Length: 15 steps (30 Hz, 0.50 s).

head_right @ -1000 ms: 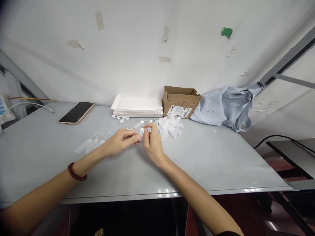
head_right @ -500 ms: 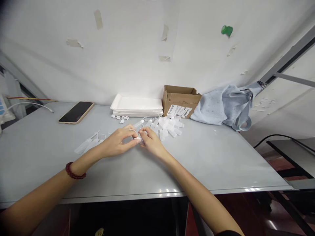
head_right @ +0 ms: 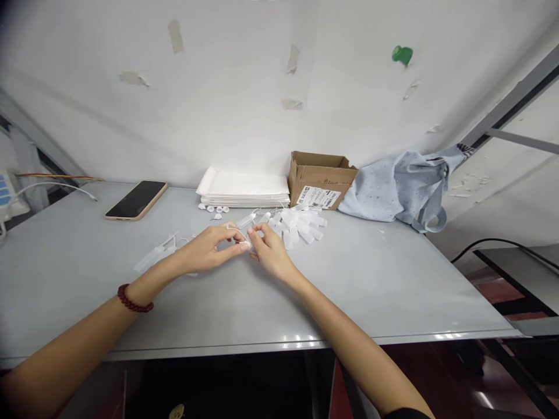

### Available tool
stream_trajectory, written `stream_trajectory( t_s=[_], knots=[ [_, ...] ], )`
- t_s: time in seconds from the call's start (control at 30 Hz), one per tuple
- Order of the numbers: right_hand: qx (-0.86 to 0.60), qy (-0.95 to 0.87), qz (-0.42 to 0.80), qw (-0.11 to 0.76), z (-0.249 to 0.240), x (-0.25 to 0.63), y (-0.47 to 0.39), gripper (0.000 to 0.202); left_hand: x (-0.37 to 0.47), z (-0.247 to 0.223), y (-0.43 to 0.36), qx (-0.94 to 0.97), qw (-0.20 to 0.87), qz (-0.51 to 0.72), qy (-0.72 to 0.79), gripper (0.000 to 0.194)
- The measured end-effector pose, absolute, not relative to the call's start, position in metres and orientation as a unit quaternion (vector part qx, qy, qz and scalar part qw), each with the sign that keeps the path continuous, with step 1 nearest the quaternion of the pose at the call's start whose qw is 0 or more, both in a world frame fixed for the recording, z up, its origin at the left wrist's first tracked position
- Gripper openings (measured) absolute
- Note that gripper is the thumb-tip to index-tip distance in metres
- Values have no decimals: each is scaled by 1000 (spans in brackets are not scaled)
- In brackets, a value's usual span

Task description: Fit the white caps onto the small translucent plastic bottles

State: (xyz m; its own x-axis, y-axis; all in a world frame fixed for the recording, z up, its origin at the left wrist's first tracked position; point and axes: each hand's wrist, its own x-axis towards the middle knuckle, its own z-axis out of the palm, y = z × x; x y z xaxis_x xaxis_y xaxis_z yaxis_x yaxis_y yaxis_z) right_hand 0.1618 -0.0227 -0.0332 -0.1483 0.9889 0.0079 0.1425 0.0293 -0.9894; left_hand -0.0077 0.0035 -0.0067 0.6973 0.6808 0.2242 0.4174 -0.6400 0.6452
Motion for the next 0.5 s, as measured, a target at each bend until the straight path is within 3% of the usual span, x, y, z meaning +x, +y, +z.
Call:
stream_trajectory(
  t_s=[0.1, 0.23, 0.37, 0.5],
  knots=[
    [-516, -652, 361, 421, -33, 166, -22, 22, -15, -10, 17, 859, 242, 246, 377, 29],
    [-569, -715, 193, 359, -34, 172, -18, 21, -33, -24, 43, 851, 89, 249, 453, 25],
    [-612, -722, 139, 290, -38, 176, -14, 20, -48, -39, 63, 855, -1, 213, 472, 35],
    [-611, -734, 109, 276, -42, 176, -13, 17, -52, -46, 70, 867, 6, 187, 462, 39]
  ],
)
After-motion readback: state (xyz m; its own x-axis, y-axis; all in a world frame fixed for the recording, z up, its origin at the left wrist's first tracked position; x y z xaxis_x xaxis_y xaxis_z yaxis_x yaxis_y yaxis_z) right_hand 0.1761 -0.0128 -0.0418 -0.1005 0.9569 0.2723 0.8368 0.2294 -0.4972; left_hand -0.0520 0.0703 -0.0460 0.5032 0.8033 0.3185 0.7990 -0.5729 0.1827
